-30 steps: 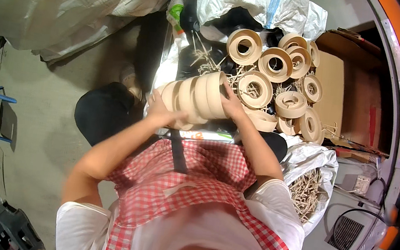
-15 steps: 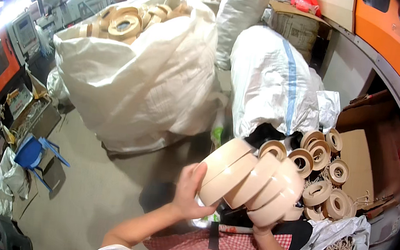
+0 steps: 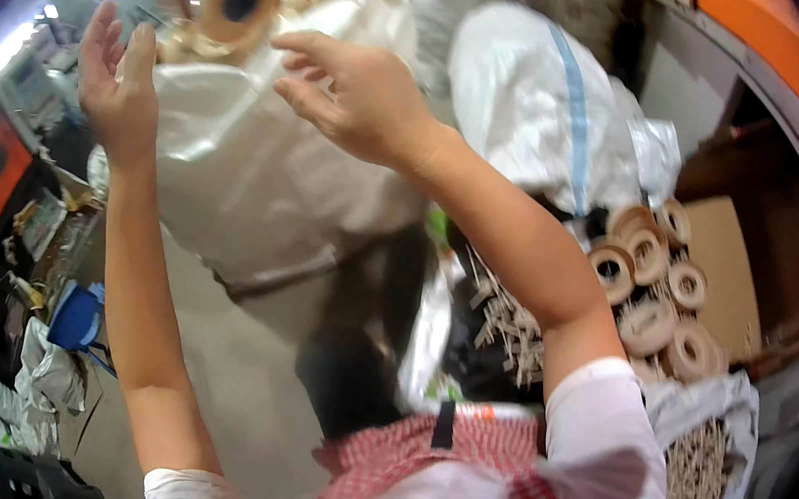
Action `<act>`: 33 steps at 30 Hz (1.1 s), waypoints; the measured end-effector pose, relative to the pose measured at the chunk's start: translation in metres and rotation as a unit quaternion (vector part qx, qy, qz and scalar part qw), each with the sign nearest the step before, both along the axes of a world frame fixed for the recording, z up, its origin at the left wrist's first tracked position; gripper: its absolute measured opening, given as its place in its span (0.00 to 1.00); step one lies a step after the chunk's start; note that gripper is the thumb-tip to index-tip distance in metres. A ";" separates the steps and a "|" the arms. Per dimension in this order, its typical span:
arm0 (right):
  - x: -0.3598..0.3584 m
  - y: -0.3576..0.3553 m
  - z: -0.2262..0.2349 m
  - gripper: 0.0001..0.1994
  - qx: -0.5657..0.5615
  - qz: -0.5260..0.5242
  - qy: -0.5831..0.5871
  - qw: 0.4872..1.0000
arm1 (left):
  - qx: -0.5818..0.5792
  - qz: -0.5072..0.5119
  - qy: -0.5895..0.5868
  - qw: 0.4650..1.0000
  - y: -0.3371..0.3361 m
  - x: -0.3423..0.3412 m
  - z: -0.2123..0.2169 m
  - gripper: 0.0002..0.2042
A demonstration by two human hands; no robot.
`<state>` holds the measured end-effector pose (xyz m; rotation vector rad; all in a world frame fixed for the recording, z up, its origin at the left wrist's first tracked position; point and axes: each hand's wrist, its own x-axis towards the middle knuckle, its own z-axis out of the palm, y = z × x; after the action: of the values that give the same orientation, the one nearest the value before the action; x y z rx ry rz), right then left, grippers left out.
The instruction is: The person picks up plastic rings from a bin and removes thin plastic debris from them by hand, then places the cleaned rings into a large white bag.
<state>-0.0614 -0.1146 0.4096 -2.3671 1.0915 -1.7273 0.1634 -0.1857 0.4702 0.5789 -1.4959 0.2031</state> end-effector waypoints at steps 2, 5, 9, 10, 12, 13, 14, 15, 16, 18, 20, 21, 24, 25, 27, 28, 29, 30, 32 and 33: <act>-0.032 -0.006 -0.066 0.20 0.094 -0.008 -0.028 0.995 | 0.110 -0.182 -0.053 0.976 0.018 -0.023 -0.061 0.20; -0.118 0.001 -0.224 0.20 0.329 -0.160 0.052 0.929 | 0.389 -0.292 -0.125 0.865 0.036 -0.067 -0.162 0.15; -0.202 0.099 -0.378 0.21 0.484 -0.315 0.239 0.780 | 0.545 -0.390 -0.169 0.722 0.043 -0.126 -0.282 0.15; -0.206 0.114 -0.385 0.21 0.495 -0.309 0.254 0.771 | 0.575 -0.425 -0.163 0.679 0.043 -0.138 -0.309 0.16; -0.212 0.131 -0.391 0.25 0.462 -0.416 0.203 0.757 | 0.606 -0.456 -0.122 0.640 0.048 -0.158 -0.352 0.17; -0.214 0.132 -0.390 0.25 0.466 -0.410 0.214 0.754 | 0.614 -0.452 -0.124 0.636 0.049 -0.164 -0.363 0.17; -0.213 0.131 -0.387 0.27 0.525 -0.453 0.191 0.695 | 0.635 -0.426 -0.124 0.632 0.049 -0.165 -0.373 0.18; -0.214 0.137 -0.390 0.29 0.583 -0.493 0.168 0.623 | 0.646 -0.427 -0.113 0.623 0.052 -0.171 -0.377 0.18; -0.227 0.142 -0.405 0.31 0.641 -0.488 0.169 0.568 | 0.614 -0.401 -0.156 0.662 0.049 -0.178 -0.376 0.18; -0.242 0.166 -0.432 0.31 0.684 -0.438 0.230 0.536 | 0.574 -0.380 -0.205 0.696 0.048 -0.187 -0.359 0.19; -0.246 0.170 -0.434 0.30 0.734 -0.373 0.273 0.498 | 0.573 -0.373 -0.192 0.704 0.044 -0.198 -0.363 0.20; -0.246 0.169 -0.431 0.30 0.737 -0.364 0.279 0.496 | 0.581 -0.363 -0.180 0.706 0.045 -0.201 -0.361 0.21; -0.253 0.158 -0.406 0.25 0.583 -0.464 -0.187 0.640 | 0.597 -0.392 -0.204 0.670 0.052 -0.214 -0.373 0.21; -0.247 0.147 -0.380 0.21 0.554 -0.407 -0.374 0.623 | 0.589 -0.418 -0.217 0.656 0.056 -0.216 -0.374 0.22; -0.217 0.131 -0.346 0.20 0.399 -0.260 -0.611 0.632 | 0.634 -0.445 -0.211 0.595 0.068 -0.228 -0.372 0.23; -0.201 0.125 -0.330 0.19 0.382 -0.231 -0.638 0.628 | 0.633 -0.447 -0.227 0.590 0.075 -0.233 -0.366 0.27; -0.182 0.120 -0.325 0.20 0.380 -0.195 -0.632 0.647 | 0.539 -0.435 -0.247 0.678 0.083 -0.239 -0.389 0.33; -0.162 0.112 -0.318 0.20 0.373 -0.149 -0.646 0.650 | 0.497 -0.439 -0.255 0.704 0.089 -0.243 -0.401 0.36; -0.146 0.105 -0.316 0.19 0.362 -0.105 -0.658 0.652 | 0.481 -0.459 -0.207 0.717 0.096 -0.252 -0.400 0.40; -0.147 0.102 -0.319 0.20 0.340 -0.075 -0.651 0.675 | 0.482 -0.460 -0.206 0.717 0.093 -0.252 -0.394 0.40</act>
<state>-0.2080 -0.0129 0.0905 -0.3030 1.1760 -1.8499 -0.0883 -0.0930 0.0758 0.5157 -2.1112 -1.4015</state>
